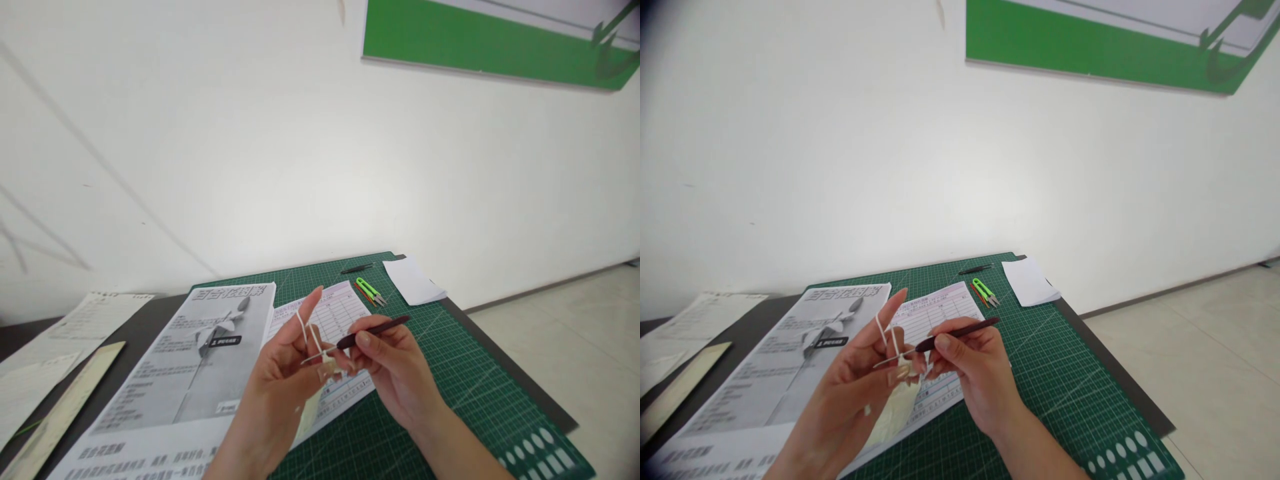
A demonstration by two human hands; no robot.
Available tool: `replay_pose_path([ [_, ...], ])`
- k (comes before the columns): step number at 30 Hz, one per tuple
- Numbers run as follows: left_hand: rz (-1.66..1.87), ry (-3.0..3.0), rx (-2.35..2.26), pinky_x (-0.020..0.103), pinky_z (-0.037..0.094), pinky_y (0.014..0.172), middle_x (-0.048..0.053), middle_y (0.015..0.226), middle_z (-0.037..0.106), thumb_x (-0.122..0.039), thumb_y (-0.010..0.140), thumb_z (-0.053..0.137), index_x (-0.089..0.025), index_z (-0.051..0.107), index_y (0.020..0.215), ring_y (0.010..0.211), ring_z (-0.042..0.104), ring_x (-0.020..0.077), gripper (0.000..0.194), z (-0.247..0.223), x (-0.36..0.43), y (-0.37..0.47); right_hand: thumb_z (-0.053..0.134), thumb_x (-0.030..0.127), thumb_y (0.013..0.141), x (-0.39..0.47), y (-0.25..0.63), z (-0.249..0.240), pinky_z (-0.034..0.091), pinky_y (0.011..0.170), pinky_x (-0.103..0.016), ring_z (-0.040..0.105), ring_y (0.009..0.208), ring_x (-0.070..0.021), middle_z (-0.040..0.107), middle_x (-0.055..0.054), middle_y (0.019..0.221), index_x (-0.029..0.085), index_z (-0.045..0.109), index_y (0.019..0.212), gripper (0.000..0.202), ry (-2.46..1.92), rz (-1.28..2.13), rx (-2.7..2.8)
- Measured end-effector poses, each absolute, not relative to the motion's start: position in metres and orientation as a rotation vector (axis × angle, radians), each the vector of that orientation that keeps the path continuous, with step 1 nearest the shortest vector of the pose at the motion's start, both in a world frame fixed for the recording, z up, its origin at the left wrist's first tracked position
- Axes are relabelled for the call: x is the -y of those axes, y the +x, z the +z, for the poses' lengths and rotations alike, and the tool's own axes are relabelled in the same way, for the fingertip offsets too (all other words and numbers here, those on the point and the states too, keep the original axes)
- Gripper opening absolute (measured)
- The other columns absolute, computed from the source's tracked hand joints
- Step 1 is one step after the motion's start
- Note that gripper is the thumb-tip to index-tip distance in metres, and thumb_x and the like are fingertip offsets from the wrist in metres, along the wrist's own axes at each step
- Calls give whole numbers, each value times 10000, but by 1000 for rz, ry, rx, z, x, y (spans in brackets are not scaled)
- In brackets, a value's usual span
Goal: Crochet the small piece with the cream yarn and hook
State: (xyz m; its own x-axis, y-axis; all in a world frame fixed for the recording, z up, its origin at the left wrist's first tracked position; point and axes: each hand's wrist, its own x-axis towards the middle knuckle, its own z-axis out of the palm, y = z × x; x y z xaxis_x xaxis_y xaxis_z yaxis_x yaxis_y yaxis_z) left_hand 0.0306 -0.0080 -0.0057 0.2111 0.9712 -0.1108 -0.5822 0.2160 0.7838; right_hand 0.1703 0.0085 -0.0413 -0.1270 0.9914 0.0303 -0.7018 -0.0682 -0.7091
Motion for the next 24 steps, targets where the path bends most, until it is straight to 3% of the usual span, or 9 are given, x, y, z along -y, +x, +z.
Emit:
replay_pose_path([
  [7, 1254, 821, -634, 183, 443, 592, -19, 668, 677, -121, 691, 781, -363, 644, 1209, 600, 586, 95, 588, -8, 7, 30, 840, 227, 633, -8, 171, -40, 547, 452, -137, 636, 425, -83, 724, -17, 534, 161, 766, 732, 140, -541, 1633, 581],
  [13, 1351, 944, -728, 201, 467, 634, -8, 729, 696, -167, 729, 762, -393, 617, 1232, 639, 598, 112, 570, -11, 9, 30, 816, 238, 672, -5, 173, -42, 552, 481, -161, 653, 460, -94, 740, -21, 581, 187, 773, 770, 118, -561, 1485, 690],
  [18, 1406, 982, -860, 224, 474, 715, -25, 695, 627, -153, 757, 724, -351, 530, 1330, 713, 600, 134, 637, -13, 9, 32, 739, 168, 754, 6, 175, -47, 573, 549, -242, 685, 563, -145, 764, -26, 691, 246, 773, 848, 127, -629, 1111, 918],
  [24, 1448, 1039, -923, 223, 453, 717, -48, 676, 610, -178, 780, 696, -338, 349, 1442, 691, 573, 125, 764, -20, 9, 38, 616, -46, 752, 13, 175, -45, 586, 639, -323, 704, 723, -207, 766, -56, 854, 284, 712, 1075, 471, -659, 469, 1430],
])
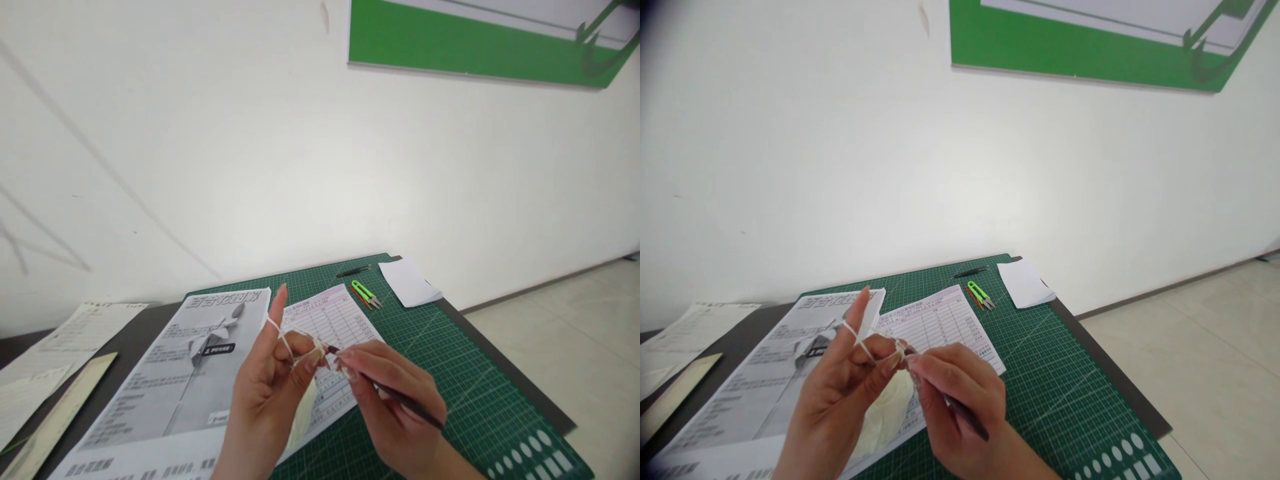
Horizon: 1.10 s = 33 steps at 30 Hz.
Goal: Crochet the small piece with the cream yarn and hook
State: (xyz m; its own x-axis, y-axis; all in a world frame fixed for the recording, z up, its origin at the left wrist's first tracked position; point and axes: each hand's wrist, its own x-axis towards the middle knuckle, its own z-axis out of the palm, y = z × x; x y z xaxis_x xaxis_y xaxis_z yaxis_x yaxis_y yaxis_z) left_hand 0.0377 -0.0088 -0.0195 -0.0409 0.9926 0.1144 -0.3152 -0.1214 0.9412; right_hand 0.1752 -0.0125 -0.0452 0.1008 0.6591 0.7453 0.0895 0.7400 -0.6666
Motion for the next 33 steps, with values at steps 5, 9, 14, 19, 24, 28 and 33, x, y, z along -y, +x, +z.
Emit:
replay_pose_path([
  [5, 1525, 1104, -1075, 279, 429, 871, -52, 740, 657, -194, 774, 711, -334, 286, 1466, 793, 610, 148, 824, -24, 12, 42, 561, -38, 783, 7, 176, -53, 598, 664, -353, 688, 829, -231, 728, -155, 956, 135, 629, 1207, 463, -514, 147, 1664],
  [9, 1422, 893, -758, 232, 462, 724, -44, 700, 649, -161, 785, 695, -401, 382, 1410, 691, 589, 122, 739, -18, 12, 36, 555, -18, 811, 7, 174, -53, 590, 679, -351, 681, 839, -220, 717, -135, 969, 168, 663, 1164, 413, -459, 246, 1585],
  [14, 1241, 728, -589, 211, 444, 683, -22, 687, 651, -100, 760, 711, -384, 513, 1332, 644, 588, 103, 668, -8, 12, 26, 673, 101, 809, 6, 164, -49, 554, 589, -280, 668, 681, -157, 714, -34, 832, 252, 758, 918, 205, -430, 875, 1161],
  [19, 1291, 857, -564, 251, 474, 687, -21, 700, 651, -129, 788, 696, -406, 416, 1392, 669, 606, 131, 722, -7, 15, 27, 711, 154, 794, 3, 162, -53, 550, 580, -260, 667, 672, -143, 713, -23, 835, 253, 765, 895, 151, -358, 1122, 1028],
  [24, 1441, 984, -704, 229, 497, 735, -28, 732, 680, -149, 795, 702, -438, 406, 1388, 704, 626, 120, 724, -15, 16, 36, 687, 145, 808, 4, 166, -53, 551, 590, -242, 667, 665, -135, 735, -22, 816, 240, 755, 902, 150, -465, 1038, 1020],
  [28, 1500, 965, -789, 187, 479, 720, -40, 691, 668, -117, 810, 678, -437, 345, 1416, 696, 585, 98, 761, -18, 15, 42, 594, -25, 789, 8, 169, -50, 572, 648, -295, 679, 760, -178, 731, -71, 877, 208, 720, 1029, 358, -567, 585, 1326],
  [33, 1406, 755, -707, 184, 467, 712, -32, 701, 649, -77, 782, 686, -417, 403, 1393, 688, 574, 92, 755, -15, 14, 38, 556, -64, 770, 8, 175, -53, 588, 700, -355, 669, 892, -242, 689, -185, 1006, 85, 636, 1194, 456, -468, 93, 1665],
])
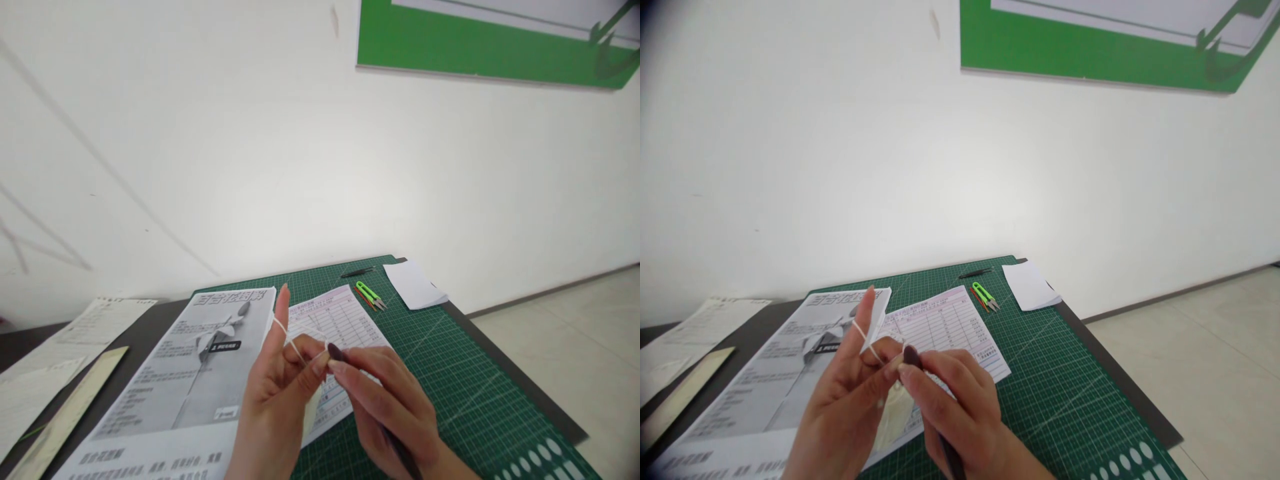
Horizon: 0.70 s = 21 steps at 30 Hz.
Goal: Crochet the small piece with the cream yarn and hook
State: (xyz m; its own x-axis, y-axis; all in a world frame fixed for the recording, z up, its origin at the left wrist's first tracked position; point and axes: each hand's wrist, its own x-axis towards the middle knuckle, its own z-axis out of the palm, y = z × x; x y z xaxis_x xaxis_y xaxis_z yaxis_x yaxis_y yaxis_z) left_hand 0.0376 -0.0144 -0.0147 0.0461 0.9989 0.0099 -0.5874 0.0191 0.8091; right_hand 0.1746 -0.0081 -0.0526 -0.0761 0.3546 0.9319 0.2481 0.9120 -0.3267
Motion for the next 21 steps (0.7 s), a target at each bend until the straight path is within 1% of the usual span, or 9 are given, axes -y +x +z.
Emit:
replay_pose_path([
  [1, 1363, 715, -666, 182, 464, 696, -27, 695, 646, -76, 775, 690, -401, 440, 1377, 672, 576, 90, 728, -13, 14, 35, 556, -50, 782, 8, 175, -53, 588, 713, -363, 668, 910, -249, 684, -193, 1023, 78, 628, 1204, 447, -439, 73, 1684],
  [3, 1274, 672, -599, 181, 456, 655, -20, 683, 644, -77, 759, 704, -378, 508, 1337, 635, 578, 90, 680, -10, 14, 30, 554, -20, 812, 7, 175, -52, 587, 703, -357, 675, 875, -231, 696, -160, 1008, 129, 650, 1185, 413, -412, 169, 1640],
  [5, 1209, 667, -571, 188, 451, 635, -17, 674, 649, -71, 745, 717, -374, 549, 1305, 617, 588, 95, 659, -6, 13, 26, 579, 15, 831, 7, 173, -51, 580, 672, -328, 680, 794, -195, 714, -98, 946, 211, 704, 1094, 352, -428, 385, 1508],
  [7, 1195, 688, -563, 203, 453, 635, -14, 675, 658, -58, 735, 723, -382, 555, 1297, 625, 602, 108, 671, -4, 13, 24, 632, 73, 831, 8, 169, -50, 572, 638, -293, 679, 731, -167, 720, -55, 883, 253, 745, 985, 262, -457, 647, 1342],
  [10, 1207, 771, -536, 226, 460, 643, -10, 689, 665, -66, 754, 709, -382, 519, 1329, 638, 607, 124, 683, -3, 13, 21, 700, 177, 810, 8, 164, -51, 567, 554, -239, 675, 649, -136, 727, -23, 834, 258, 763, 895, 134, -410, 1037, 1100],
  [13, 1177, 842, -498, 224, 455, 632, -4, 707, 670, -92, 780, 694, -374, 504, 1344, 643, 610, 128, 659, -3, 13, 19, 741, 226, 778, 8, 162, -50, 572, 520, -196, 687, 604, -118, 758, -14, 794, 243, 765, 863, 90, -357, 1304, 908],
  [16, 1140, 878, -478, 231, 451, 628, -2, 722, 670, -122, 790, 695, -388, 484, 1356, 659, 614, 136, 661, -4, 13, 15, 759, 230, 761, 8, 163, -46, 585, 539, -177, 705, 582, -116, 777, -23, 739, 222, 762, 857, 96, -339, 1422, 816],
  [21, 1095, 940, -451, 277, 457, 655, -3, 732, 658, -152, 806, 678, -402, 426, 1390, 667, 611, 153, 683, -5, 12, 11, 766, 217, 750, 7, 165, -37, 597, 571, -171, 721, 597, -121, 775, -24, 708, 205, 759, 819, 70, -320, 1416, 777],
])
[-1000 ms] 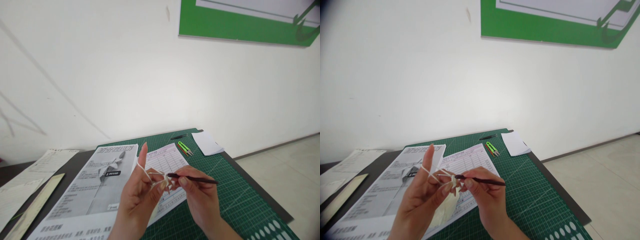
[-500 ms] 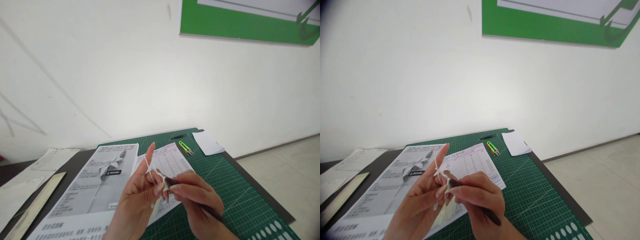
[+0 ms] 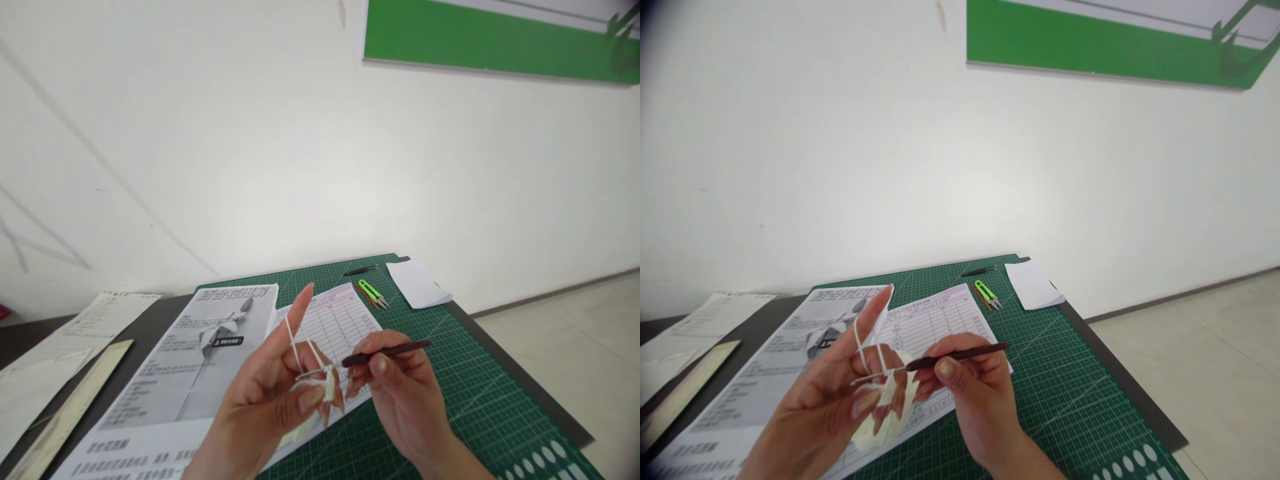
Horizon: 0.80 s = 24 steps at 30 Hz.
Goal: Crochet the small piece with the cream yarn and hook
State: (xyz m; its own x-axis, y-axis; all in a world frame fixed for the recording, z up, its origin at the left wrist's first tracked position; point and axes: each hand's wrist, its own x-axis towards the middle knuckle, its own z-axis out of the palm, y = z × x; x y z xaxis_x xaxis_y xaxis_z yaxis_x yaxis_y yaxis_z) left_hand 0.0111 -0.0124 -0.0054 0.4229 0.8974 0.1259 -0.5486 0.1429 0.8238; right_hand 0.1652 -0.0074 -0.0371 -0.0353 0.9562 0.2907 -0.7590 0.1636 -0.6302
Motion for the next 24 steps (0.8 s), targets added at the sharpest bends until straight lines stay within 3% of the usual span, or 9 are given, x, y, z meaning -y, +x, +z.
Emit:
replay_pose_path([
  [10, 1068, 949, -395, 224, 455, 573, 10, 740, 670, -133, 792, 691, -356, 438, 1394, 638, 601, 137, 689, -3, 14, 11, 717, 265, 799, 5, 173, -37, 568, 532, -165, 656, 547, -91, 709, -7, 662, 188, 730, 808, 79, -295, 1490, 787],
  [19, 1024, 933, -433, 229, 465, 538, 6, 737, 642, -152, 768, 717, -344, 513, 1347, 665, 629, 165, 644, 1, 16, 9, 693, 299, 817, 1, 182, -32, 514, 506, -181, 650, 528, -101, 657, 4, 644, 183, 693, 781, 121, -335, 1481, 878],
  [24, 995, 960, -442, 232, 443, 532, 10, 742, 644, -169, 769, 715, -340, 481, 1373, 655, 620, 164, 669, -1, 15, 7, 697, 313, 805, 0, 186, -30, 502, 496, -217, 633, 532, -121, 637, 4, 621, 186, 694, 762, 135, -365, 1436, 941],
])
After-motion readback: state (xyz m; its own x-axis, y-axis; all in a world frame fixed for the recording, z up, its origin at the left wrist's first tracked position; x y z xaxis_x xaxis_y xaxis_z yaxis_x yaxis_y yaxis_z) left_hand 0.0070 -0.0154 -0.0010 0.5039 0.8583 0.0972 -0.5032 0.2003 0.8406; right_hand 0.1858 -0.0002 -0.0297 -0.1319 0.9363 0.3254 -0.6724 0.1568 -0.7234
